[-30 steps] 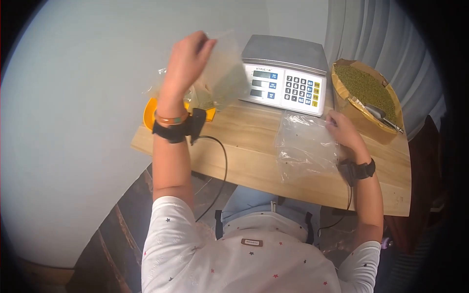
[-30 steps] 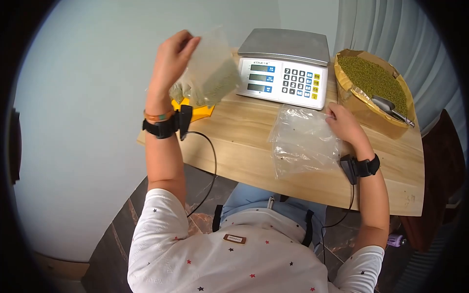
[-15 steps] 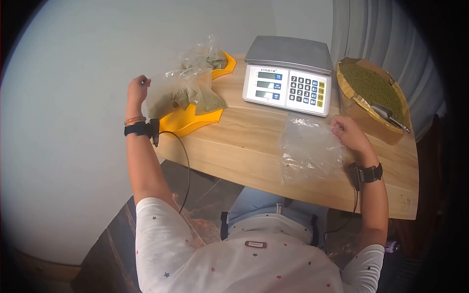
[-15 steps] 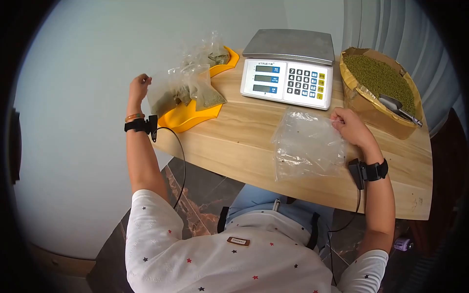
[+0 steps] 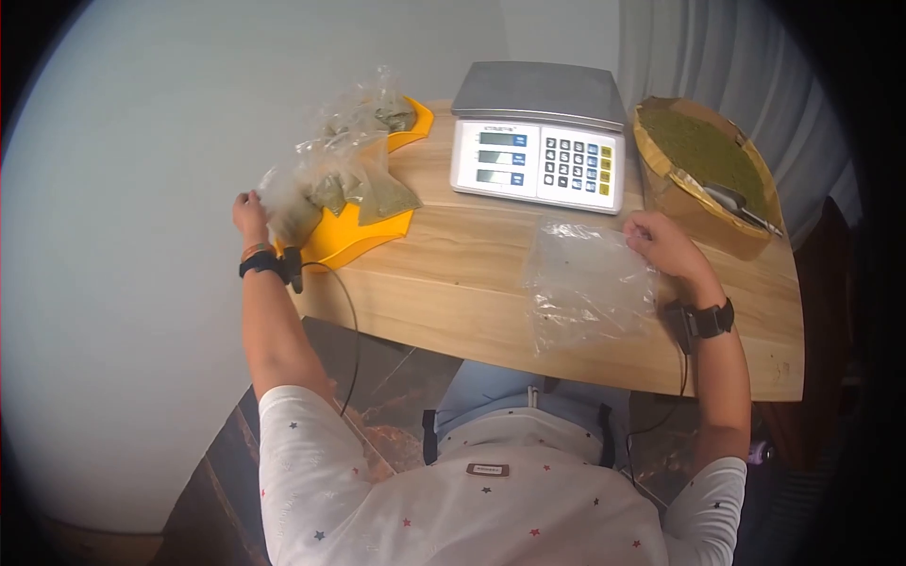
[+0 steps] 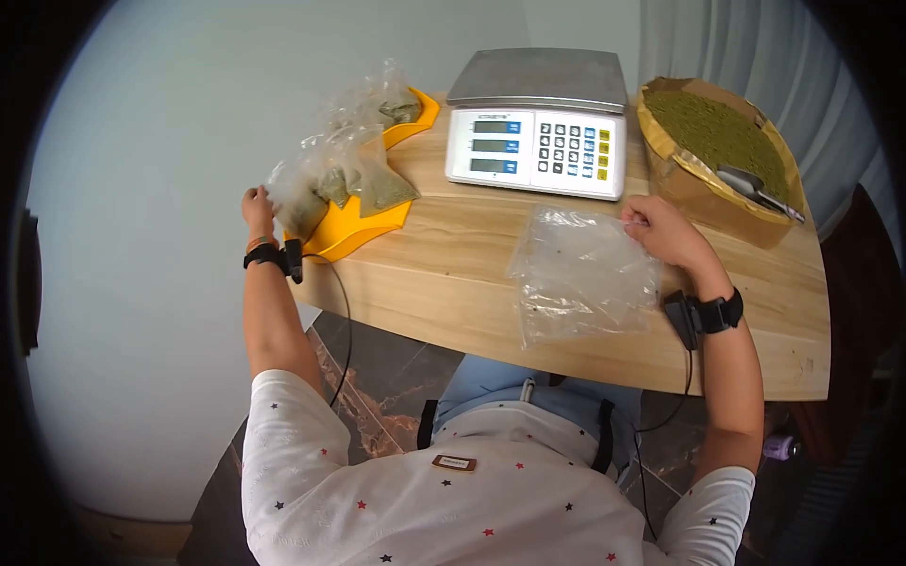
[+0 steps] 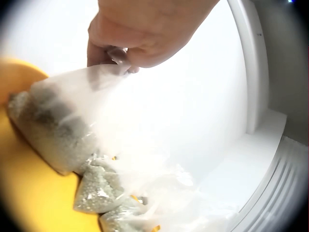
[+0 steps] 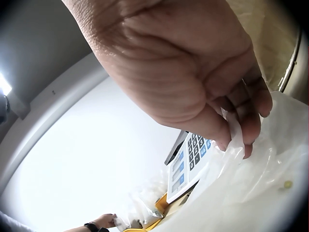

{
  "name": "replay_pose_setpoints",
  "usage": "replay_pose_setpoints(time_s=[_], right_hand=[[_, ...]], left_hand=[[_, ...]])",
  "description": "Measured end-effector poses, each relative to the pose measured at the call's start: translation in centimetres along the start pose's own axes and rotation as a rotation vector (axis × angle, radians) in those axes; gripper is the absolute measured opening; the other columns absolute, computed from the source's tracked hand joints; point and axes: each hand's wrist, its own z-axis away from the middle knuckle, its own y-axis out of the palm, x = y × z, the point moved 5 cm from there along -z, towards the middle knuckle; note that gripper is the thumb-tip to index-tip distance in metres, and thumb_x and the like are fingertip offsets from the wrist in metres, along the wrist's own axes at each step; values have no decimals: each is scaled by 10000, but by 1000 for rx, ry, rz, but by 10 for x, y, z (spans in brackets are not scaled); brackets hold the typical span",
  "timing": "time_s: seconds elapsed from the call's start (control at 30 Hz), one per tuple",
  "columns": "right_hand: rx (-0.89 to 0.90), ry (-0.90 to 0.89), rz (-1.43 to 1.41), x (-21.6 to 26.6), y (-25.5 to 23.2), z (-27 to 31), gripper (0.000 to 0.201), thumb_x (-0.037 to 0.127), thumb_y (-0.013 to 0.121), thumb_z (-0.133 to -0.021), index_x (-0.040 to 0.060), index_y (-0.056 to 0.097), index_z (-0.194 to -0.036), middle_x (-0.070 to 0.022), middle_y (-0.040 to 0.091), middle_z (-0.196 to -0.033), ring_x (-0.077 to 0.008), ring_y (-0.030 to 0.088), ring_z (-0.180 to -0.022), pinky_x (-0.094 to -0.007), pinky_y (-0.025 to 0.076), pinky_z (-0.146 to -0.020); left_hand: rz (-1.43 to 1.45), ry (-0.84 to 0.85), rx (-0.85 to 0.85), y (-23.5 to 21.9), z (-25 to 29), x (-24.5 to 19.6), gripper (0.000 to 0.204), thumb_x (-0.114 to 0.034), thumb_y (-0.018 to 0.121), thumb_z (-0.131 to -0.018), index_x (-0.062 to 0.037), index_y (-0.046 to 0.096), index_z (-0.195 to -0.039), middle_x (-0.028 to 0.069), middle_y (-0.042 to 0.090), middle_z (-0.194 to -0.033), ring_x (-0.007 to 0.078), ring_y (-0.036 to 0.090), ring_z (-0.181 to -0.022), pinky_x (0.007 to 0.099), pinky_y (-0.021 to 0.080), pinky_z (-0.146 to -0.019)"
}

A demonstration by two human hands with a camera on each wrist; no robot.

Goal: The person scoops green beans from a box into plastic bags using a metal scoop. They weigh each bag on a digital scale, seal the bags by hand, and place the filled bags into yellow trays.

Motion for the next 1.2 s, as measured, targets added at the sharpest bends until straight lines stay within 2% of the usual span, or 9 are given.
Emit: replay_pose_setpoints(time_s=[0.3, 0.4, 0.53, 0.6, 0.67, 0.73, 0.87, 1.0, 1.2], right_hand=[[-66, 84, -58, -2, -9, 7, 41, -9, 586, -872, -14, 558, -902, -66, 573, -725, -166, 560, -641, -317, 462, -591], [-39, 62, -58, -4, -11, 10, 37, 3, 537, -933, 36, 553, -938, 2, 545, -747, -89, 521, -640, -253, 440, -554], [-33, 86, -104, -9, -10, 12, 38, 3, 534, -936, 34, 556, -937, 6, 543, -746, -77, 518, -641, -247, 443, -552], [-5, 112, -117, -14, -6, 11, 36, 9, 538, -939, 36, 561, -941, 7, 551, -751, -76, 524, -649, -250, 448, -554], [18, 108, -120, -21, -2, 10, 30, 16, 542, -941, 37, 563, -943, 7, 555, -755, -77, 528, -654, -248, 450, -557], [41, 104, -125, -23, 0, 11, 24, 23, 545, -944, 37, 565, -945, 7, 560, -758, -78, 533, -659, -246, 452, -560], [63, 128, -193, -24, 5, 14, 53, -21, 549, -908, -3, 577, -950, -25, 573, -753, -110, 565, -665, -271, 491, -580], [68, 141, -242, -22, 6, 17, 63, -21, 550, -907, -3, 582, -959, -28, 587, -783, -109, 572, -678, -266, 498, -587], [111, 96, -241, -27, 8, 17, 50, 22, 568, -927, 32, 578, -975, 11, 582, -797, -70, 554, -702, -239, 475, -587]], left_hand=[[67, -363, 313, 3, 26, 18, 415, -222, 563, -933, 108, 539, -1182, 244, 615, -1056, 299, 678, -724, 340, 578, -564], [-411, -275, 263, -5, 34, -26, 480, -232, 577, -914, 105, 475, -1241, 303, 539, -1193, 347, 673, -872, 417, 589, -680], [-774, 47, -50, -1, 53, -94, 440, -231, 642, -881, -14, 516, -1243, 335, 510, -1249, 451, 532, -1177, 535, 489, -906], [-574, 560, -32, 23, 48, -125, 337, -199, 650, -888, -32, 575, -1171, 258, 589, -1204, 419, 608, -1066, 451, 523, -824], [-247, 722, 331, 52, 77, -178, 251, -172, 658, -912, -19, 624, -1108, 140, 679, -1039, 282, 682, -887, 356, 542, -759], [28, 477, 693, 74, 149, -237, 165, -149, 602, -968, -15, 633, -1059, 54, 666, -939, 137, 665, -860, 276, 529, -718], [132, 750, 1230, 120, 273, -300, 119, -104, 609, -946, -41, 650, -1038, 33, 669, -936, 124, 631, -828, 283, 522, -749], [181, 838, 1453, 161, 357, -309, 170, -162, 698, -855, -27, 660, -952, 116, 692, -906, 245, 657, -846, 350, 516, -767], [86, 812, 1546, 205, 399, -292, 138, -86, 731, -837, -17, 616, -869, 90, 646, -768, 198, 606, -727, 329, 478, -684]])
